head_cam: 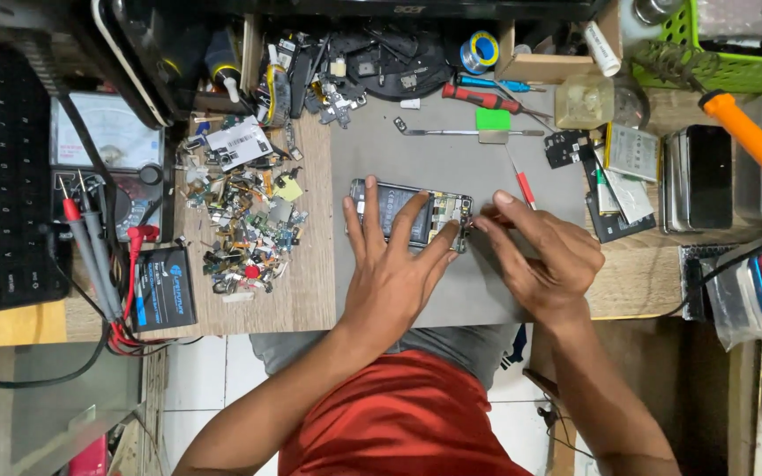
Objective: Disassembling a mobile phone by removing the back cover, unscrewing internal components, and detaching parts using specialized repair tools.
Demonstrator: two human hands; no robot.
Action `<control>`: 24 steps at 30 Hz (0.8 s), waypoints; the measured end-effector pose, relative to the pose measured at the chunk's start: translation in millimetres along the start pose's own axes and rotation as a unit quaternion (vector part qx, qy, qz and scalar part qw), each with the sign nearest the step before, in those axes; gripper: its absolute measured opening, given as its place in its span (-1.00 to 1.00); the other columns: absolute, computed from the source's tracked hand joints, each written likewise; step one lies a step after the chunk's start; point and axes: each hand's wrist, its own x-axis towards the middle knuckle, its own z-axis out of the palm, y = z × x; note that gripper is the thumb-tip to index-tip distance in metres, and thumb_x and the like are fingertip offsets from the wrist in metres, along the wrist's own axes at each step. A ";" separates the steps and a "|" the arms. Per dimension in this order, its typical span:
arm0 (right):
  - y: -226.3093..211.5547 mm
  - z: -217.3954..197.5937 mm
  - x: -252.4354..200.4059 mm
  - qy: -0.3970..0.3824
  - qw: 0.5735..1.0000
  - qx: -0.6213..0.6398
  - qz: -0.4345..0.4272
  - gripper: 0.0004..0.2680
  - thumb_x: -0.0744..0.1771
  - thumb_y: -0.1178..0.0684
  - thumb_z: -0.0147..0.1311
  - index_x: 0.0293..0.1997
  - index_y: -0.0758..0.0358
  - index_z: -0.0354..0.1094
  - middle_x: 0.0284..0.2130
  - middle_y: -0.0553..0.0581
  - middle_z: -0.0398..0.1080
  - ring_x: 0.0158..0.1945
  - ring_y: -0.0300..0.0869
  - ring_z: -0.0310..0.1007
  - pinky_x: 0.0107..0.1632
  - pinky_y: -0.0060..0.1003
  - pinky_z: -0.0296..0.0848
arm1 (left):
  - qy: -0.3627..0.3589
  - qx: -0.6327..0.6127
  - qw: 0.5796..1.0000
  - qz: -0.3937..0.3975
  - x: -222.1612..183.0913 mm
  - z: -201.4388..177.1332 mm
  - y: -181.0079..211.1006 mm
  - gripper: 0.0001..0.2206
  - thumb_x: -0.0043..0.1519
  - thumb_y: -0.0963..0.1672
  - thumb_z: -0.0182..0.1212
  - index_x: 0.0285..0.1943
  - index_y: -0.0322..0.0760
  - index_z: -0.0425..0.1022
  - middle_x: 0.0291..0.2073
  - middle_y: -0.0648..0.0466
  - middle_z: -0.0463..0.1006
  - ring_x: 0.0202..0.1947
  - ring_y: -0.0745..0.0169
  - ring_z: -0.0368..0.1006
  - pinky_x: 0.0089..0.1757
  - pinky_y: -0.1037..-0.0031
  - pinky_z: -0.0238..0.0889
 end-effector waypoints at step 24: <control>9.4 -5.7 -0.5 -0.016 0.994 0.093 0.052 -0.71 0.23 0.39 0.36 0.04 0.52 0.49 -0.30 0.32 0.54 -0.25 0.09 0.60 0.17 0.29 0.49 | 0.006 0.017 1.000 0.017 -0.7 3.2 -0.9 -0.75 0.37 -0.02 0.09 0.15 -0.03 0.54 0.23 -0.21 0.32 0.39 -0.83 -0.17 0.19 -0.58 -0.39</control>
